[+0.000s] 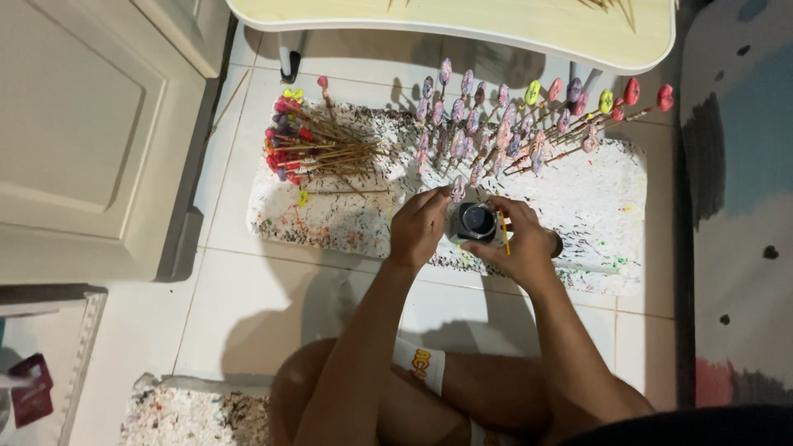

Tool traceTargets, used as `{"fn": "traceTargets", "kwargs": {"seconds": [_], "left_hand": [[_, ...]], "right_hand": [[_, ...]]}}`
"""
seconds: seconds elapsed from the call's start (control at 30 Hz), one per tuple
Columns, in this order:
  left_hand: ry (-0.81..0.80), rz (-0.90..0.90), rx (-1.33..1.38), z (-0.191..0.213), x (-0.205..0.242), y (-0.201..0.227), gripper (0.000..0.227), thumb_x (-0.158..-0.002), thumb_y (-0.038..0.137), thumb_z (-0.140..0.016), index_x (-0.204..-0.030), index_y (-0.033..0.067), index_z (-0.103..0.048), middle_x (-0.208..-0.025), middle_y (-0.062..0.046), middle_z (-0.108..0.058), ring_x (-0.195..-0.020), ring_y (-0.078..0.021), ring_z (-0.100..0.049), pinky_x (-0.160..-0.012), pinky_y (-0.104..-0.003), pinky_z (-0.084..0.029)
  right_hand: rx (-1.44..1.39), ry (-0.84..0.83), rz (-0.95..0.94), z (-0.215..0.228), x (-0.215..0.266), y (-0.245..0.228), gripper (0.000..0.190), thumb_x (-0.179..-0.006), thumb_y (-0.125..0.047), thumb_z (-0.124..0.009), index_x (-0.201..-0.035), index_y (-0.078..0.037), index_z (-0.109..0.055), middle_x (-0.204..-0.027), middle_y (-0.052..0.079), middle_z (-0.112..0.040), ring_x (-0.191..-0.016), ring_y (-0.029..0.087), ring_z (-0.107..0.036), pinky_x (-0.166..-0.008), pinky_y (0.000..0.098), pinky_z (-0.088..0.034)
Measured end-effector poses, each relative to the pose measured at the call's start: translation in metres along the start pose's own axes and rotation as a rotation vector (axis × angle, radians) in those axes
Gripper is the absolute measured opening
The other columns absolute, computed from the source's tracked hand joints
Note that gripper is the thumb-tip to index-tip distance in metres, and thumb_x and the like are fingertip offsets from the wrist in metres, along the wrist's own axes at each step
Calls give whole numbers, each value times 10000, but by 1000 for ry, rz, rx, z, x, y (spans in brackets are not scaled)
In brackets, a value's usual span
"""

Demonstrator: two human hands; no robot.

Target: Painting small decorative craft items on sticks using a brush and a small container of paint.

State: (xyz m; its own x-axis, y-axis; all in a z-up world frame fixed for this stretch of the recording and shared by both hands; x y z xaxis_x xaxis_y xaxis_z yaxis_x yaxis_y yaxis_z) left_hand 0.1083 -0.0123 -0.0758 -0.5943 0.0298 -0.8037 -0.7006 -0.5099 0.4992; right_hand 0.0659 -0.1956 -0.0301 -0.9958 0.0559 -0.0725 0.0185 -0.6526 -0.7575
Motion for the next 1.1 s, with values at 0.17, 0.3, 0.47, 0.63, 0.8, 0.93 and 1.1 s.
{"fn": "traceTargets", "kwargs": {"seconds": [0.17,0.3,0.47,0.63,0.8,0.93,1.1], "left_hand": [[-61,67,-33,-8,4,-8,154,-973,100,-728,-1120,90,-772,-1080,-84,-767,-991,-245,-748,-811,-339,-645],[-74,112,-39,-15,7,-18,139,-983,131,-719,-1107,110,-780,-1098,-62,-768,-1010,-231,-745,-822,-322,-639],[-115,161,-50,-26,15,-28,153,-1002,159,-690,-1124,146,-783,-1103,-41,-771,-1029,-215,-743,-852,-319,-630],[-150,173,-67,-34,19,-34,161,-1015,172,-669,-1133,166,-778,-1103,-27,-771,-1024,-206,-745,-856,-316,-621],[-118,197,-27,-31,16,-32,162,-1018,166,-670,-1140,154,-776,-1102,-53,-774,-1019,-222,-747,-853,-322,-624],[-82,163,23,-36,19,-35,146,-989,119,-687,-1099,129,-783,-1088,-65,-776,-1016,-236,-747,-842,-327,-622],[-83,158,-18,-32,15,-29,123,-979,120,-698,-1062,124,-789,-1092,-65,-776,-1012,-224,-751,-861,-313,-618]], "right_hand": [[-9,23,50,-7,0,16,848,-554,-198,-1000,-1318,-55,-662,-1167,151,-659,-1114,388,-666,-898,430,-615],[-25,13,55,-10,-3,20,844,-559,-144,-991,-1328,-48,-656,-1177,152,-656,-1136,371,-644,-904,416,-617],[-37,-4,35,-10,-3,20,821,-597,-174,-987,-1339,-54,-656,-1210,139,-644,-1150,348,-644,-917,401,-612],[-29,-18,37,-11,-2,22,806,-629,-181,-979,-1351,-51,-645,-1224,140,-630,-1161,347,-644,-923,405,-605],[-50,-23,51,-12,-4,30,775,-673,-154,-956,-1372,-56,-634,-1234,140,-617,-1169,347,-638,-923,413,-599],[-52,-38,54,-11,-2,27,752,-699,-134,-939,-1378,-46,-629,-1239,158,-610,-1175,376,-638,-919,433,-604],[-71,-52,61,-9,-3,22,714,-733,-118,-919,-1380,-40,-626,-1245,178,-611,-1181,402,-634,-920,460,-605]]}}
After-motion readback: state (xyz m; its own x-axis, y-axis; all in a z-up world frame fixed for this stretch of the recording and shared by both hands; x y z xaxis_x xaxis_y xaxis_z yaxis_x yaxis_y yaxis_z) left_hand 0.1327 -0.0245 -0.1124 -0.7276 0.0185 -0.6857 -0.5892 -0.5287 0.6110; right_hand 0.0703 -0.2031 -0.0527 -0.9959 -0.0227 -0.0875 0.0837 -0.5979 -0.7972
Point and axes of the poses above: each hand's wrist, its own x-axis away from the middle knuckle, its own z-axis out of the back of the hand, y = z × x, the point moved 4 cm from there along -x, towards the middle knuckle
